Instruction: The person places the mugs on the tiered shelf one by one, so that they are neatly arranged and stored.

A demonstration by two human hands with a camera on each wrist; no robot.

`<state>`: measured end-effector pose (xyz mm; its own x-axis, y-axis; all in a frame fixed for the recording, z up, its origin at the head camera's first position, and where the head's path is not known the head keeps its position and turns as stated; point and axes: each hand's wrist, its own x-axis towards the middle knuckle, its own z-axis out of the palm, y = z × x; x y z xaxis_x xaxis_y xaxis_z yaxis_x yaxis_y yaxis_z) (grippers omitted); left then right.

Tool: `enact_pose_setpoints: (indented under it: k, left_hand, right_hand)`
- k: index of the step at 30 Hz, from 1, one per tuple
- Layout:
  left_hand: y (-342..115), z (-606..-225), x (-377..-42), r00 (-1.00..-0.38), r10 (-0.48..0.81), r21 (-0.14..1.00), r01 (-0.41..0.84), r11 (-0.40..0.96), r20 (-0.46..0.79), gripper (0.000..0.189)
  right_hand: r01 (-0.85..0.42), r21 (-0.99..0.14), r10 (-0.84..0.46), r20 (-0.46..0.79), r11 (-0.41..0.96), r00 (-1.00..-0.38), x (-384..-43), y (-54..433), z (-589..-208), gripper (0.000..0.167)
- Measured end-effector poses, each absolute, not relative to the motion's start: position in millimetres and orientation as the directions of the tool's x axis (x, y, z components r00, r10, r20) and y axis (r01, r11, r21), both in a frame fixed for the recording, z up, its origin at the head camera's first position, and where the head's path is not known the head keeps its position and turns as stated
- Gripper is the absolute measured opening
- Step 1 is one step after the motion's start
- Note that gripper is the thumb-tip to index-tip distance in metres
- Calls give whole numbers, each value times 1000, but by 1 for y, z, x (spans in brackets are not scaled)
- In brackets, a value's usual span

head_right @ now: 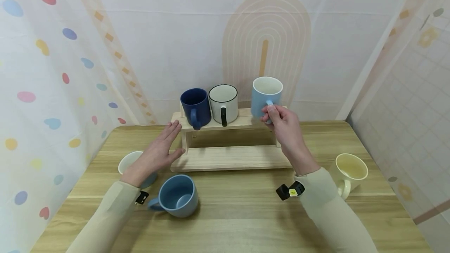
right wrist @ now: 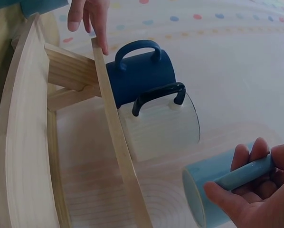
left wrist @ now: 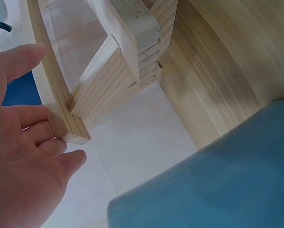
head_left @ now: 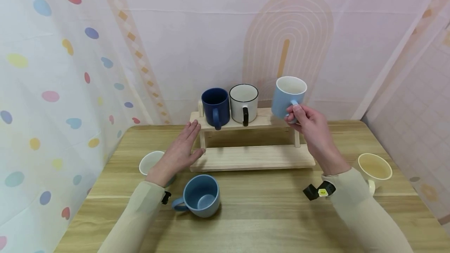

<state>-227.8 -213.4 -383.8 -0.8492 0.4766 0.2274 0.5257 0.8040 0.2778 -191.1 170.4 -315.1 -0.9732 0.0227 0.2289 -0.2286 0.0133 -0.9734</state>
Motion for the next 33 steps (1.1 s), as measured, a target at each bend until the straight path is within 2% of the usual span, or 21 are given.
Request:
enact_pose_setpoints:
  k: [12,21,33]
  left_hand:
    - [-214,-384,-228,-847,476,279,528,802,237,79]
    - [-213,-384,-227,-847,474,285,529,799,241,79]
    - [-213,-386,-228,-847,471,280,528,802,247,79]
  right_hand:
    - [-197,-980,11,197,14,-980,-211,165,-321,38]
    - [-164,-985,5,164,51,-986,-224,161,-332,41]
    - [-184,-981,-2,184,65,-983,-234,154,-344,42]
